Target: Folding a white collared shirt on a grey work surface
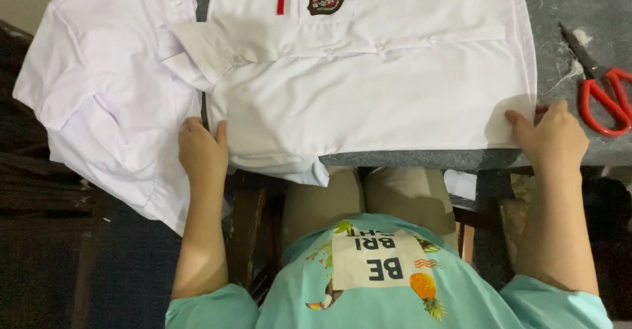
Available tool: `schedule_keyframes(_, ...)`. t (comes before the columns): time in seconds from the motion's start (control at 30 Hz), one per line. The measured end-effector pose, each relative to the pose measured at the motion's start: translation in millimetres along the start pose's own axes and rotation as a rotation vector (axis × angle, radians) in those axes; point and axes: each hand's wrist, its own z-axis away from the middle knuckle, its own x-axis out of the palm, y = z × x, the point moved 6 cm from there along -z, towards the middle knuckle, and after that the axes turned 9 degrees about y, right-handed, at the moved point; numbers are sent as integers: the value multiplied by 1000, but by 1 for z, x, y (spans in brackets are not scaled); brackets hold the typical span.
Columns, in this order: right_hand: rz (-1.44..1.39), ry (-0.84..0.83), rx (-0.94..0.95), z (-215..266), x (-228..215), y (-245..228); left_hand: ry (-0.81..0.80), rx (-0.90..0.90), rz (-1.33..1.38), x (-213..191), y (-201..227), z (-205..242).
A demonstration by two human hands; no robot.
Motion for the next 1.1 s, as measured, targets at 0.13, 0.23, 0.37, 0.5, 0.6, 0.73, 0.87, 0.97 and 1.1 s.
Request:
schedule_keyframes(0.13, -111, -136, -22, 8, -11, -6, -48, -34, -111, 18, -9, -4)
schedule_keyframes(0.23, -157, -110, -45, 10, -21, -1, 55, 58, -38, 11, -3, -5)
schedule_keyframes(0.37, -382, -87, -2, 16, -46, 1, 4, -137, 419, 9, -26, -15)
schedule_keyframes(0.5, -387, -144, -25, 4, -31, 22, -139, -530, 856, -4, -25, -10)
schedule_keyframes(0.6, -446, -306, 15, 2, -13, 24, -560, -701, 648, -25, 5, 8)
schedule_keyframes(0.73, -522, -323, 98, 9, -24, 25, -684, -678, 829, 7, -18, 23)
schedule_keyframes(0.87, -863, -299, -23, 8, -33, 42, -799, -782, 854, -32, -10, 24)
schedule_keyframes(0.97, -783, -326, -45, 0, -44, 89, -724, -864, 897, -62, -37, 27)
schedule_keyframes(1.1, -685, -280, -176, -25, -30, 158, -787, -231, 1617, -93, -126, 39)
